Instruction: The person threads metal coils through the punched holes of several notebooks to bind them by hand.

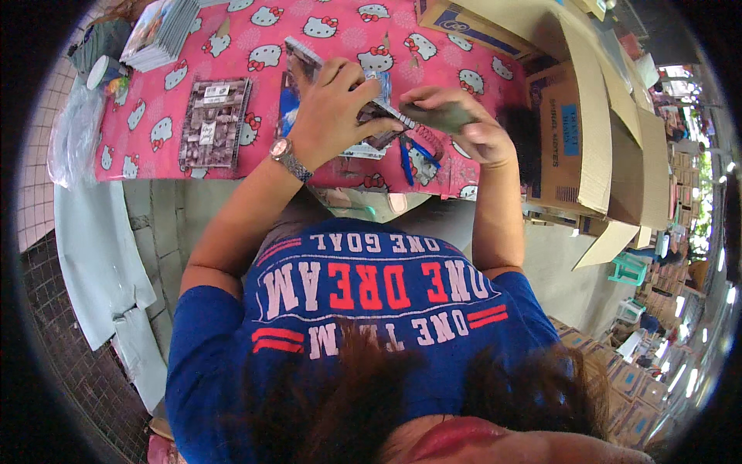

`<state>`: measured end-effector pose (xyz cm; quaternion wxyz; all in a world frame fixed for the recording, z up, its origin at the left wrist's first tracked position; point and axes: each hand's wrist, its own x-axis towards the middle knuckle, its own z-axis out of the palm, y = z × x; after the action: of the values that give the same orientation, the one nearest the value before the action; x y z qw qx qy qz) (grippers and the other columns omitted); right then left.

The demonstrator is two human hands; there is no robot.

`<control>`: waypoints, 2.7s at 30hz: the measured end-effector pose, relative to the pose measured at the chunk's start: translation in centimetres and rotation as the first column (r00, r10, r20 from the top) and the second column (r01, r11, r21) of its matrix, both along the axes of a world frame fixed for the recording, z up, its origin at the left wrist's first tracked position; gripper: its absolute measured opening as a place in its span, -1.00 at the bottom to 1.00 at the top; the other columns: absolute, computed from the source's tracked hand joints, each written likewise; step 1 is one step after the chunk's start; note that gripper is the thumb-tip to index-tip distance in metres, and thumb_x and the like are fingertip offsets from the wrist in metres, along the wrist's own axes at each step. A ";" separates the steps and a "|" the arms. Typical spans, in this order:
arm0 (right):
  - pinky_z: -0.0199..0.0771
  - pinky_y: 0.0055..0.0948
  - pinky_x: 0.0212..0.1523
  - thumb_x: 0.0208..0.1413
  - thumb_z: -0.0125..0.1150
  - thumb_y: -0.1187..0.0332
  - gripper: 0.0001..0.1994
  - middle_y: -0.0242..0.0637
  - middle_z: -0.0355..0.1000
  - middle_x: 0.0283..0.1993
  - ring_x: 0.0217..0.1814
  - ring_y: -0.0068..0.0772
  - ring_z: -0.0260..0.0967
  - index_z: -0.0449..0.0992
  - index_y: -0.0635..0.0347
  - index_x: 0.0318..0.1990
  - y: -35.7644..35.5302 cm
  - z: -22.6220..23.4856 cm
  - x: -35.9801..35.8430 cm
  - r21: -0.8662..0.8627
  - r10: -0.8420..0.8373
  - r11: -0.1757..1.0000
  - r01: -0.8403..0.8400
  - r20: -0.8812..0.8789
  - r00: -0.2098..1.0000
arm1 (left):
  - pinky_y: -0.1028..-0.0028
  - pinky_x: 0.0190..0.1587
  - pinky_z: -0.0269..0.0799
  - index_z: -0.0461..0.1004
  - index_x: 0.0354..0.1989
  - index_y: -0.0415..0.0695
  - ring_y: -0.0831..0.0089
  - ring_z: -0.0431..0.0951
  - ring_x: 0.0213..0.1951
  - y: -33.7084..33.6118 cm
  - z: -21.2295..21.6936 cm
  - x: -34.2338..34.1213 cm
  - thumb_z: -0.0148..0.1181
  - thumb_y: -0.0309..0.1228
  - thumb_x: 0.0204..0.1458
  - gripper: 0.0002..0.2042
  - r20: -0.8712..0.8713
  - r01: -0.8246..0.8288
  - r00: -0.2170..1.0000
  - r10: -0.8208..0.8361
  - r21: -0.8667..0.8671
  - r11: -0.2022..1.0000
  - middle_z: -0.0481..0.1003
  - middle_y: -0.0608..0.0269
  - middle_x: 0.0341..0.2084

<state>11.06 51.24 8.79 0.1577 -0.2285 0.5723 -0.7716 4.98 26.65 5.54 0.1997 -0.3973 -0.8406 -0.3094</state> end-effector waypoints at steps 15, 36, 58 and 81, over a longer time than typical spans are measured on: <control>0.25 -0.27 0.21 0.08 0.20 0.00 -0.50 -0.12 0.31 0.20 0.23 -0.24 0.26 0.49 0.23 0.01 -2.5 2.3 -2.8 0.738 0.076 0.666 0.113 -0.218 0.973 | -0.33 0.18 -0.19 0.51 -0.29 -0.03 0.26 0.33 0.07 -1.8 1.1 0.0 0.40 0.02 -0.21 -0.56 0.039 0.088 0.996 -0.086 -0.053 0.995 0.40 0.33 -0.22; 0.17 -0.42 0.20 0.01 0.13 0.02 -0.42 -0.24 0.35 0.06 0.17 -0.36 0.27 0.37 0.29 0.09 -4.7 0.8 -3.2 0.207 0.013 0.978 -0.001 -0.058 0.998 | -0.39 0.20 -0.27 0.48 -0.28 0.02 0.31 0.41 -0.01 -2.9 0.6 0.7 0.39 0.07 -0.24 -0.54 0.012 -0.068 0.998 0.068 0.054 0.996 0.47 0.39 -0.26; 0.21 -0.40 0.15 -0.01 0.21 0.21 -0.61 -0.21 0.34 0.02 0.13 -0.34 0.25 0.49 0.28 -0.08 -6.8 1.1 -7.0 0.377 0.122 0.925 -0.055 -0.156 0.980 | -0.16 0.09 0.00 0.52 -0.36 0.03 0.31 0.37 -0.03 -4.8 0.7 -1.3 0.47 0.10 -0.41 -0.50 0.001 -0.158 0.987 0.158 0.048 0.986 0.45 0.43 -0.31; 0.22 -0.36 0.19 -0.01 0.30 0.11 -0.52 -0.24 0.38 0.06 0.17 -0.31 0.28 0.49 0.24 0.00 -7.8 1.6 -8.4 0.336 0.225 0.931 -0.142 -0.221 0.949 | 0.20 -0.01 0.22 0.49 -0.36 -0.09 0.23 0.42 -0.09 -6.3 1.6 -1.5 0.51 0.05 -0.42 -0.45 0.070 -0.134 0.989 0.127 0.104 0.985 0.48 0.26 -0.33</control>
<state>2.63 43.40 10.35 0.1891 -0.3508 0.6796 -0.6159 3.45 20.34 7.13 0.2141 -0.3199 -0.8527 -0.3533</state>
